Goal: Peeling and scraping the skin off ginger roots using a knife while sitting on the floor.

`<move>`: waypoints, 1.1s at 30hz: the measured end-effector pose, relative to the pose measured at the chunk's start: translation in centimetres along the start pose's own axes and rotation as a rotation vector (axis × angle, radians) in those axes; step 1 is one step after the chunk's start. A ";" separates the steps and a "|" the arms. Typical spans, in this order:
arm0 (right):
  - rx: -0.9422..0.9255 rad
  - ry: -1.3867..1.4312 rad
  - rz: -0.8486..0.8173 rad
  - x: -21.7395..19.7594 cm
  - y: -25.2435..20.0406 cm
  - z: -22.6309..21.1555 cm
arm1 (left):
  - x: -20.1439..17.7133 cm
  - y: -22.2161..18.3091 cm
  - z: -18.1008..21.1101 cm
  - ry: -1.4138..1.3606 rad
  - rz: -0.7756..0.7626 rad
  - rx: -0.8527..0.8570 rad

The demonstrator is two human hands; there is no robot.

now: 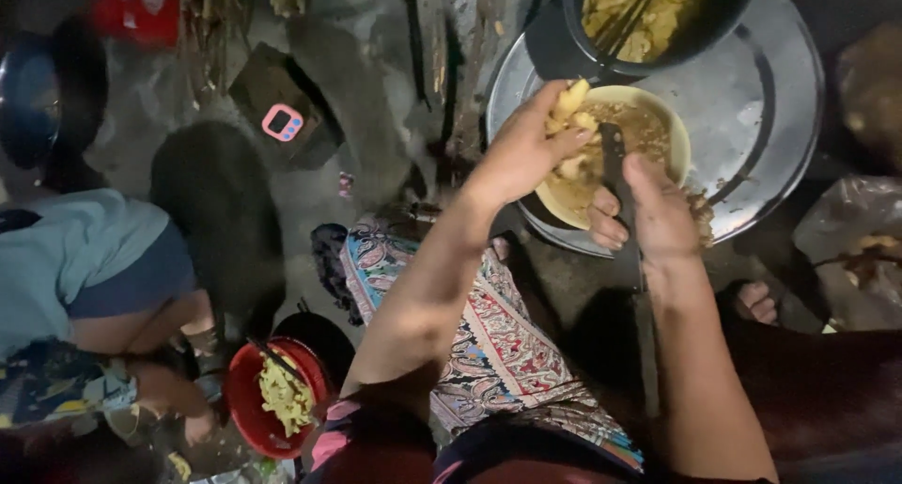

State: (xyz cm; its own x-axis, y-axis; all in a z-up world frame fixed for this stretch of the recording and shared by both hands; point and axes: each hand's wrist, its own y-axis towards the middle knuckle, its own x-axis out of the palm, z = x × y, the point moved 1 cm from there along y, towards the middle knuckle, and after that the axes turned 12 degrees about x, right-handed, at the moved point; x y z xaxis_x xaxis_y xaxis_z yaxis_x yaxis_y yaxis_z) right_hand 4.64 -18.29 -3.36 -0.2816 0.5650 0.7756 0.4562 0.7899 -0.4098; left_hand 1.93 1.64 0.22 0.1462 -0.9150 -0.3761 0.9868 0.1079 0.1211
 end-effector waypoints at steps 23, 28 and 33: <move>0.125 0.085 -0.352 4.1 -0.9 -2.2 | -0.5 0.7 0.2 -0.310 0.145 -0.089; 0.117 0.023 -0.321 4.6 -1.3 -2.4 | -0.6 1.0 -0.5 -0.292 0.168 -0.132; -0.017 -0.099 -0.080 5.1 -1.7 -1.2 | -0.2 1.2 -0.3 -0.280 0.145 -0.224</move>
State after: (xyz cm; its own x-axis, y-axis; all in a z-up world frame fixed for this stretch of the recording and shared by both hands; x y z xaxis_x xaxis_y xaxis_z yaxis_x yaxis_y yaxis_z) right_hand 3.41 -17.04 1.90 -0.3988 0.5220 0.7540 0.4432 0.8295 -0.3398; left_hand 3.13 2.03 0.15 0.2910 -0.9514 -0.1008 0.9527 0.2978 -0.0603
